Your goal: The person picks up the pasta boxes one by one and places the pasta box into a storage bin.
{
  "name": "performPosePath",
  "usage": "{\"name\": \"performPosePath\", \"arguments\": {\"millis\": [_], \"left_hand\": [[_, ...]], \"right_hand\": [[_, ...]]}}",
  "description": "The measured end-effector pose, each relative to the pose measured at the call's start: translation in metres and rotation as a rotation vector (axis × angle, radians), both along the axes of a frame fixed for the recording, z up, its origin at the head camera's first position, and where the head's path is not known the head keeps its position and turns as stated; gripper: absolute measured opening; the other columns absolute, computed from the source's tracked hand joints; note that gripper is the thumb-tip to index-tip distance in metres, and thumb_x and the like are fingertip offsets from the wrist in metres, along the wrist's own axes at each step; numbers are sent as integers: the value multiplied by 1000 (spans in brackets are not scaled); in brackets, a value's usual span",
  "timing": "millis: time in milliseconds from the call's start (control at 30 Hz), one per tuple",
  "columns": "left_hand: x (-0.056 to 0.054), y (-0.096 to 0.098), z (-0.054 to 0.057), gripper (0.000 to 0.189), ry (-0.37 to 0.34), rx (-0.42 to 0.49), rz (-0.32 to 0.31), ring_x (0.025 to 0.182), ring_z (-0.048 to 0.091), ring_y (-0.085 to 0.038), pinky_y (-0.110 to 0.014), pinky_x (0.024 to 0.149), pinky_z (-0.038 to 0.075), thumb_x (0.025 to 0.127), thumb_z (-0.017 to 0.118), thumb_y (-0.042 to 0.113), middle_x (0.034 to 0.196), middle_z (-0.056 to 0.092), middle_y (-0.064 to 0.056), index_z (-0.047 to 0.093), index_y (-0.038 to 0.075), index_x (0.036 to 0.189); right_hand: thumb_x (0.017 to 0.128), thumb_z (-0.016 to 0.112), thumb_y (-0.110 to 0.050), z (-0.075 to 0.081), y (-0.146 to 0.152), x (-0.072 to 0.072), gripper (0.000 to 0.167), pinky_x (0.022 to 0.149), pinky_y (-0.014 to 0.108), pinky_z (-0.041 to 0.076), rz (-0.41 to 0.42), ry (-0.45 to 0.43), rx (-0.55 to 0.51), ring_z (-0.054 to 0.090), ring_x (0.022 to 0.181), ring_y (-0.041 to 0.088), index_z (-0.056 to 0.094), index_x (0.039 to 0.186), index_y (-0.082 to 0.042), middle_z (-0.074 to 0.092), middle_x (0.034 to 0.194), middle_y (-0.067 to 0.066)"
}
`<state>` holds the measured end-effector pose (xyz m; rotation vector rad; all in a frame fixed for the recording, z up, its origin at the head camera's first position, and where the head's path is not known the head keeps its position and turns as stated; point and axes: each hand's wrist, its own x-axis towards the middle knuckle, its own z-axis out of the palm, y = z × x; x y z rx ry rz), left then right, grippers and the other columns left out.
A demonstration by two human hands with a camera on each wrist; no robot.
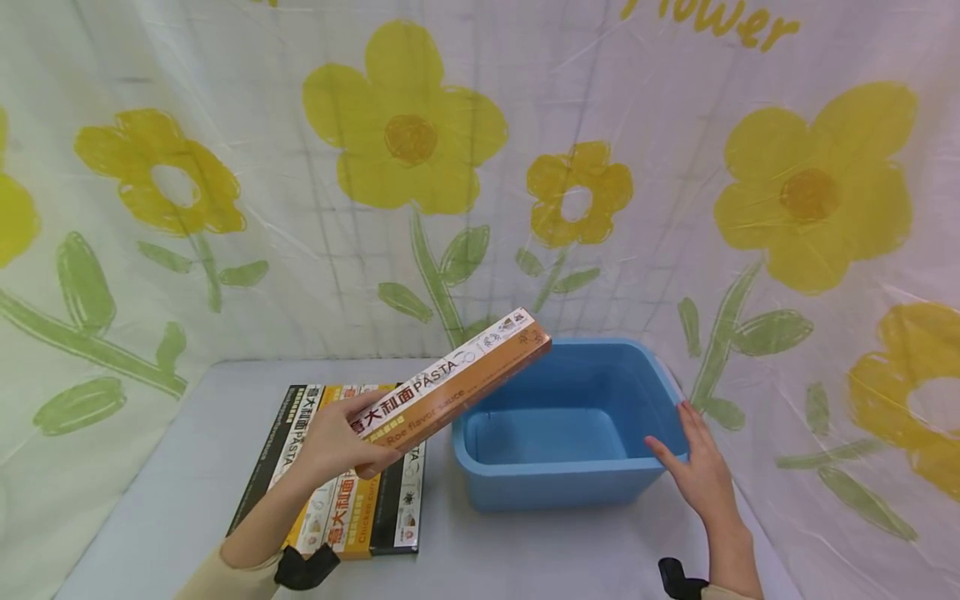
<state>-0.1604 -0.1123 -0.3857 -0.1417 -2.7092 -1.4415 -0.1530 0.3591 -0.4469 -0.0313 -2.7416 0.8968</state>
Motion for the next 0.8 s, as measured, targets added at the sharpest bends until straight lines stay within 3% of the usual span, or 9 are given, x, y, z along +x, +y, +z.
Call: {"name": "performPosePath", "arguments": {"millis": [333, 600, 800], "left_hand": [[-20, 13, 8, 77, 21, -57, -48, 80, 56, -19, -31, 64, 45, 54, 90, 22, 96, 67, -5, 66, 10, 126], [-30, 21, 6, 75, 18, -22, -77, 81, 57, -18, -31, 66, 48, 56, 90, 20, 98, 68, -5, 66, 9, 126], [-35, 29, 4, 76, 25, -44, -102, 81, 57, -17, -29, 65, 47, 54, 89, 19, 99, 68, -5, 66, 8, 125]], "right_hand": [[97, 56, -40, 1, 3, 0, 83, 94, 78, 20, 0, -36, 7, 15, 135, 59, 14, 153, 3, 13, 154, 33], [97, 55, -40, 0, 1, 0, 82, 93, 79, 19, -7, -38, -10, 14, 135, 59, 11, 154, 0, 12, 155, 32], [98, 54, -39, 0, 1, 1, 79, 95, 78, 17, -2, -21, -31, 13, 137, 58, 13, 154, 1, 12, 156, 31]]}}
